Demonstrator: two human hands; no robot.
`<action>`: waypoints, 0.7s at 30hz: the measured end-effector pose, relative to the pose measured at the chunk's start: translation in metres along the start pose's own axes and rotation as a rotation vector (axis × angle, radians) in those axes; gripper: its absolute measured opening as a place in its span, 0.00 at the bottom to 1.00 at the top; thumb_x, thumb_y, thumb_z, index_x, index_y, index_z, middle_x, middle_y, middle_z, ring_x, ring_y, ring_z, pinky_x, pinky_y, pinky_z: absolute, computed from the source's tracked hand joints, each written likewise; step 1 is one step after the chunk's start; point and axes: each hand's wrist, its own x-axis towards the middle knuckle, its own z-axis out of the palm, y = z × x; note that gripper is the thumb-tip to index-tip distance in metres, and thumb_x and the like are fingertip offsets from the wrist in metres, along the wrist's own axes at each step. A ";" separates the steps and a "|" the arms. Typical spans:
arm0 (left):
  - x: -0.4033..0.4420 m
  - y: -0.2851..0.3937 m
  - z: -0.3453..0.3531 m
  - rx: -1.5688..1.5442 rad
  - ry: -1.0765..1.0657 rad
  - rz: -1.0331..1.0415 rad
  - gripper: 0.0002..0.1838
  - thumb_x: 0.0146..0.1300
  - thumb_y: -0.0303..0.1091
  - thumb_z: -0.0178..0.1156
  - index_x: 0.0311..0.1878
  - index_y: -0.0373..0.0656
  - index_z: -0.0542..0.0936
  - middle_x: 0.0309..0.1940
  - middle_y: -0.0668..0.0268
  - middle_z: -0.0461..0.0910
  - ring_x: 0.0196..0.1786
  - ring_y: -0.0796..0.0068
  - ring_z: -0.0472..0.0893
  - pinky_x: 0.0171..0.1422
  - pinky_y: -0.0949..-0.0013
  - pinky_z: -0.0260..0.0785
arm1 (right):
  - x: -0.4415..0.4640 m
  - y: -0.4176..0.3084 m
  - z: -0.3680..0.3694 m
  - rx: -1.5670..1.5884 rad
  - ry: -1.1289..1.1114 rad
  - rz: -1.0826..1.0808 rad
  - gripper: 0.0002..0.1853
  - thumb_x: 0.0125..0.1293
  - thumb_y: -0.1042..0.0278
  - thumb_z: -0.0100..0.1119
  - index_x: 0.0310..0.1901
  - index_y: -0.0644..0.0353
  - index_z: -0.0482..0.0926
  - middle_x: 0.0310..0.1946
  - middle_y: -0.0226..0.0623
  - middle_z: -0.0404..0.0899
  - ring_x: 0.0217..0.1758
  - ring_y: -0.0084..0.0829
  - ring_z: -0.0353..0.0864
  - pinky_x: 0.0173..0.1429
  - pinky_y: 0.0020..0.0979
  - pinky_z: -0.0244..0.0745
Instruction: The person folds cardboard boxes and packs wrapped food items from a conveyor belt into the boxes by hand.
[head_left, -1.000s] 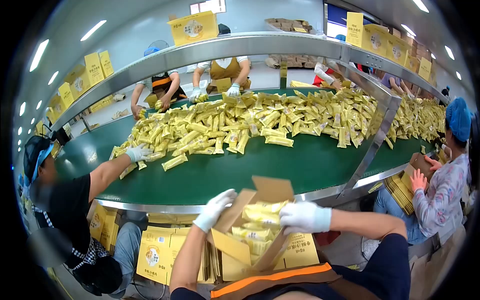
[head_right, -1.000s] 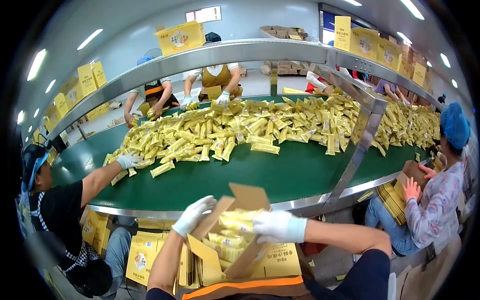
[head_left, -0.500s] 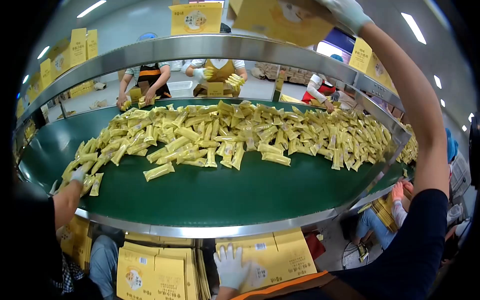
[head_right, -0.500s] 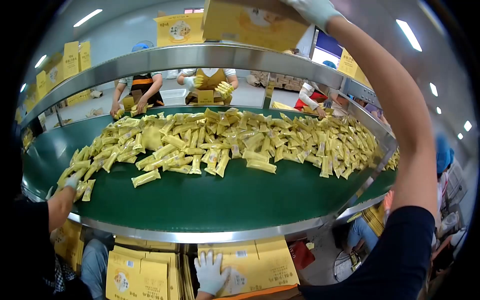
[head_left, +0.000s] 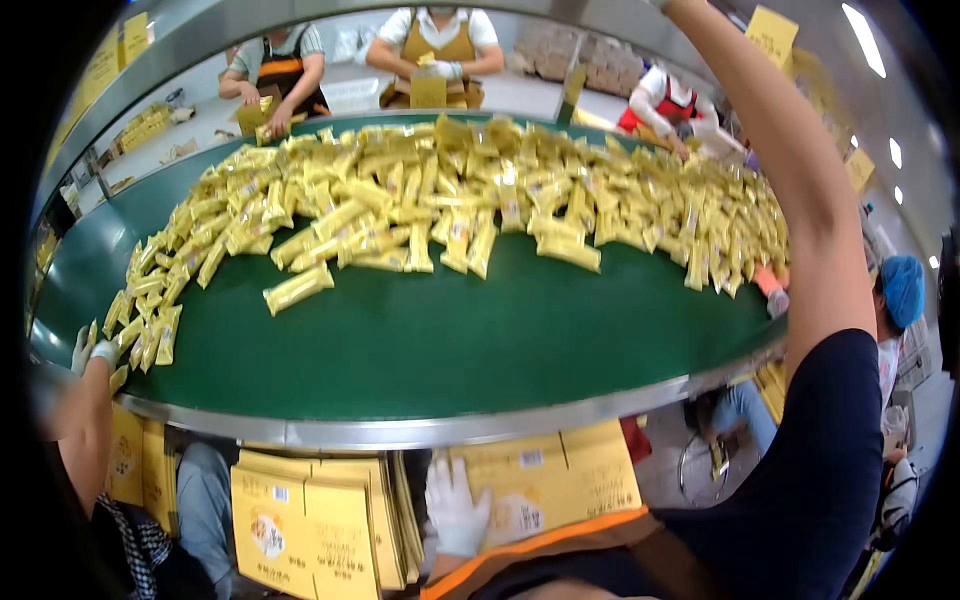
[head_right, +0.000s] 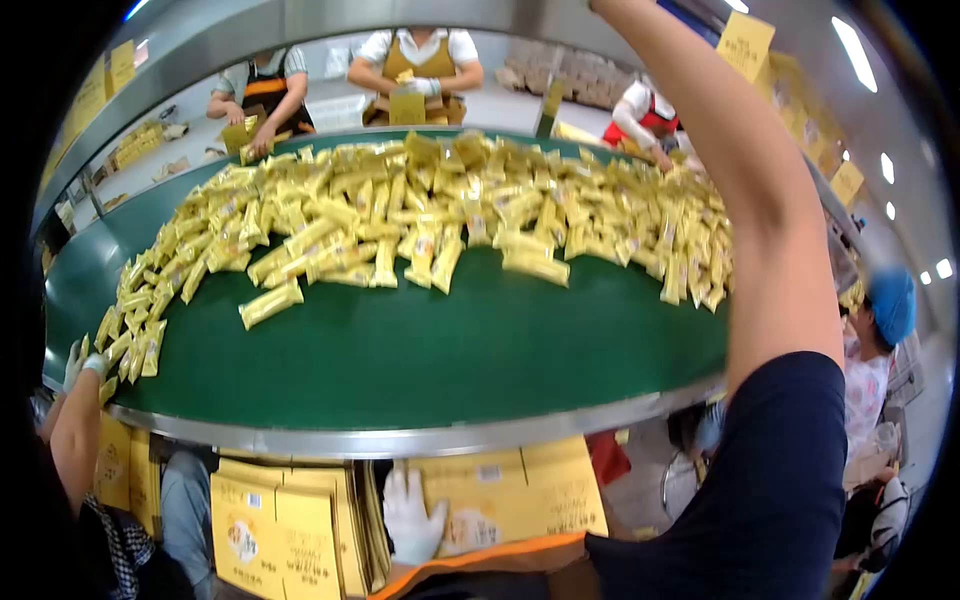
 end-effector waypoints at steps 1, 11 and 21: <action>0.003 0.003 -0.008 -0.035 0.038 -0.034 0.39 0.54 0.44 0.67 0.67 0.37 0.68 0.69 0.45 0.65 0.68 0.40 0.67 0.70 0.45 0.61 | -0.020 -0.039 -0.040 0.068 -0.040 -0.035 0.17 0.60 0.67 0.61 0.51 0.61 0.80 0.46 0.54 0.82 0.56 0.52 0.80 0.65 0.43 0.72; -0.013 -0.027 -0.022 -0.762 -0.095 -0.515 0.35 0.65 0.43 0.62 0.70 0.29 0.68 0.68 0.45 0.70 0.70 0.54 0.70 0.74 0.61 0.60 | -0.465 -0.314 -0.401 0.913 -1.146 1.507 0.25 0.72 0.59 0.55 0.66 0.62 0.67 0.66 0.44 0.68 0.70 0.38 0.64 0.72 0.34 0.60; -0.016 0.044 -0.099 -1.212 0.108 -0.291 0.37 0.64 0.37 0.64 0.72 0.28 0.63 0.65 0.51 0.73 0.67 0.64 0.72 0.73 0.62 0.62 | -0.402 -0.301 -0.456 1.488 -0.285 2.094 0.33 0.68 0.66 0.57 0.71 0.68 0.59 0.67 0.44 0.67 0.72 0.38 0.65 0.75 0.38 0.59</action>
